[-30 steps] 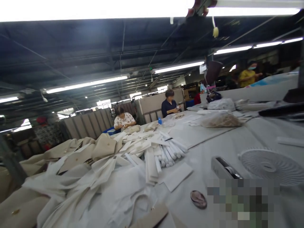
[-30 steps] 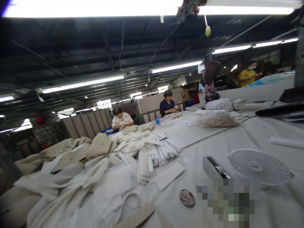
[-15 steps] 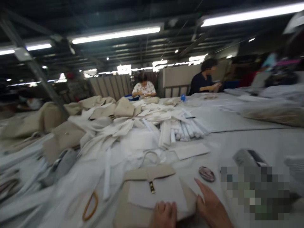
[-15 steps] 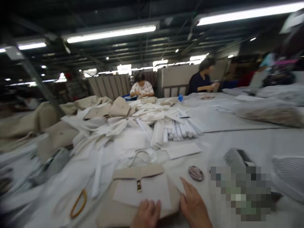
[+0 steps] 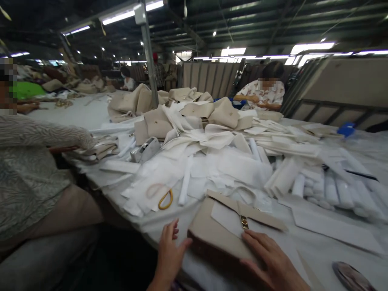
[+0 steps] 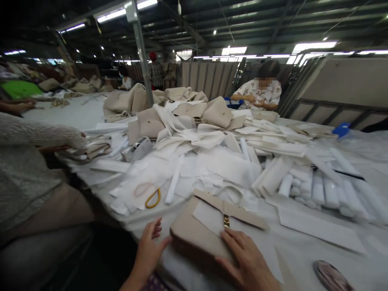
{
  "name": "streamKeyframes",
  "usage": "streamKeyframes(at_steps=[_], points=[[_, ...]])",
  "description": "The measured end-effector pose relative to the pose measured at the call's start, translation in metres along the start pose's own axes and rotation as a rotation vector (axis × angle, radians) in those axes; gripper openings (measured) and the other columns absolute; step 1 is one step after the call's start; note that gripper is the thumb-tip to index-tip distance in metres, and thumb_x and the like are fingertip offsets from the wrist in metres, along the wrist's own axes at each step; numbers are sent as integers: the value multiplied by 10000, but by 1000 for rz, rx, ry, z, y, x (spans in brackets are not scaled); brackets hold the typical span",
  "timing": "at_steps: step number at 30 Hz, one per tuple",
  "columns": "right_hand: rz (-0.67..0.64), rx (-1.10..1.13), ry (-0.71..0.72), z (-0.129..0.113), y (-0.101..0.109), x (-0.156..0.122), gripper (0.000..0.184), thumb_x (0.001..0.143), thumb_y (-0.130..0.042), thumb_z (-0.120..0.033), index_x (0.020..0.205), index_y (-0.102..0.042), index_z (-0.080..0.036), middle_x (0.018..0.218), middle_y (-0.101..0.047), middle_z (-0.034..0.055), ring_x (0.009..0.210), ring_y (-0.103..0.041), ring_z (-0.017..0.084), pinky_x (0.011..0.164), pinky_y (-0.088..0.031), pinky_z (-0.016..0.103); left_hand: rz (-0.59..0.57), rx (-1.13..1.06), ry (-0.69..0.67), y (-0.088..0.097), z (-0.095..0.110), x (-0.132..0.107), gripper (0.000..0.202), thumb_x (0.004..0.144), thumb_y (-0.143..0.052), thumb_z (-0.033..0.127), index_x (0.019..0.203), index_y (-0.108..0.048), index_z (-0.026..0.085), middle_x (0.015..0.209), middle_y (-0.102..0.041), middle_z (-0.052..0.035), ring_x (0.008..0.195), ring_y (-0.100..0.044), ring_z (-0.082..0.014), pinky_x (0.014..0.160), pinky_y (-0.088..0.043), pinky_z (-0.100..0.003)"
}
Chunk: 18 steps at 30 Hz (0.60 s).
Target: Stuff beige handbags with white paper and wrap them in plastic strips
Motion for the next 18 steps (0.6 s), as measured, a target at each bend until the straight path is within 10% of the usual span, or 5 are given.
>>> streamKeyframes(at_steps=[3,9,18], points=[[27,-41,122,-16,-1,24,411,812,-630,-438,1154,-648,-210,1084,-676,132,972,-641,277,861,-537,415,-244,-168,173,-7,-19,18,519,750,-607,321,1228,-528,133,980,-644,-69,817,-635,-175,757,-524,-321],[-17,-126,237,-46,-12,57,424,812,-604,-368,1180,-590,-157,1020,-649,146,891,-624,267,793,-539,390,-507,-322,98,-16,-3,35,366,760,-566,263,1105,-653,174,914,-716,-35,884,-642,-188,799,-496,-290],[-230,-39,243,-47,-32,61,479,766,-480,-125,1235,-540,-206,894,-596,92,759,-610,211,648,-535,305,-528,-268,79,-15,-8,39,263,765,-533,278,920,-711,162,783,-703,-11,704,-595,-151,637,-436,-235]])
Point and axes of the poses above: each hand's wrist, its own x-axis towards the middle knuckle, its own y-axis out of the back of the hand, z = x × y, the point moved 4 cm from there along x, towards the middle knuckle
